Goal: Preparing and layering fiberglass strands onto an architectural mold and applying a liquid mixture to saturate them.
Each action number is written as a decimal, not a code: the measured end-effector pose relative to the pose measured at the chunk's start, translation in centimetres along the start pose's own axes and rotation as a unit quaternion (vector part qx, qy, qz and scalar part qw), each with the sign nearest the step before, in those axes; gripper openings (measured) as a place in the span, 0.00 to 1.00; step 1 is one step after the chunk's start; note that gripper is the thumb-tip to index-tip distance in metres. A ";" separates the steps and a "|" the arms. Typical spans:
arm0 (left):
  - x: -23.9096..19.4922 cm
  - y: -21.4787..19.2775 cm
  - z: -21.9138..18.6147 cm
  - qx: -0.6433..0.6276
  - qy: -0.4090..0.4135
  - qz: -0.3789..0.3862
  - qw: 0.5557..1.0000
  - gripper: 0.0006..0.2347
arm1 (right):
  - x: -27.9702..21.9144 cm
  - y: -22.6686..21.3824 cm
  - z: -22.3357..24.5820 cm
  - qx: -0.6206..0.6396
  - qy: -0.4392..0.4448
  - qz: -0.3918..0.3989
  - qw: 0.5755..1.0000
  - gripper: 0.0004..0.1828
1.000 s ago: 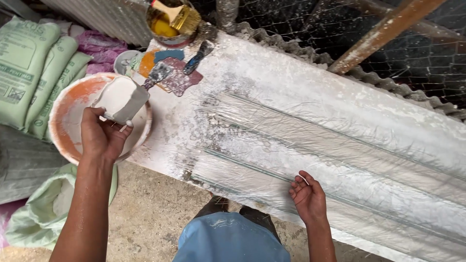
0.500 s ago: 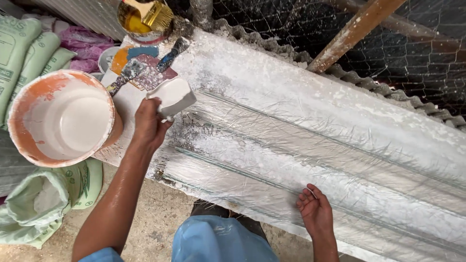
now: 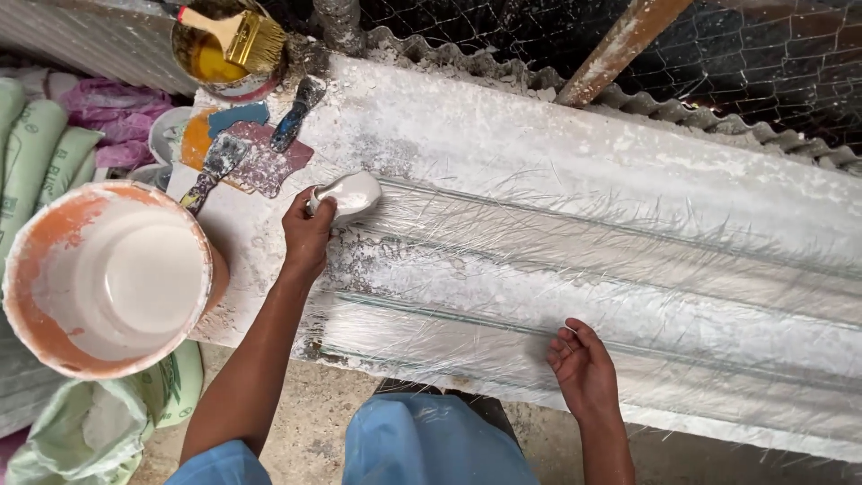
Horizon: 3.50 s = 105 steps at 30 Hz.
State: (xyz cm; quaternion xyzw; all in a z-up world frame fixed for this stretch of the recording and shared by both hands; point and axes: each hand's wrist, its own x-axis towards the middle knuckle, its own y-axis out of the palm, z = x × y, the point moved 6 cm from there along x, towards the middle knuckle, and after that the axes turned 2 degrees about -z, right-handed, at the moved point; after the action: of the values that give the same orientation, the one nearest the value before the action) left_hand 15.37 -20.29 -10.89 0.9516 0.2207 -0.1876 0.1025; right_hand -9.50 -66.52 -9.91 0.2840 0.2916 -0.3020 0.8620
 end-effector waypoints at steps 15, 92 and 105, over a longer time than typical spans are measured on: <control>1.7 -0.2 -1.5 0.152 0.113 0.045 0.981 0.14 | -1.7 -0.9 -1.1 0.022 -0.030 -0.033 0.999 0.11; -81.2 120.7 50.8 0.427 0.538 0.262 0.678 0.29 | 26.3 -115.0 69.6 0.121 -0.087 -0.047 0.988 0.11; -97.9 139.5 60.5 0.467 0.531 0.185 0.682 0.29 | 34.8 -138.9 87.1 0.032 -0.074 -0.022 0.996 0.12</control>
State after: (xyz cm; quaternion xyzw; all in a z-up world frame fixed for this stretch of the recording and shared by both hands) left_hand -21.06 -197.44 -10.84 0.8375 -0.0582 0.2934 -0.4572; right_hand -53.42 -228.03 -18.69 0.2819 0.2233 -0.3505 0.8647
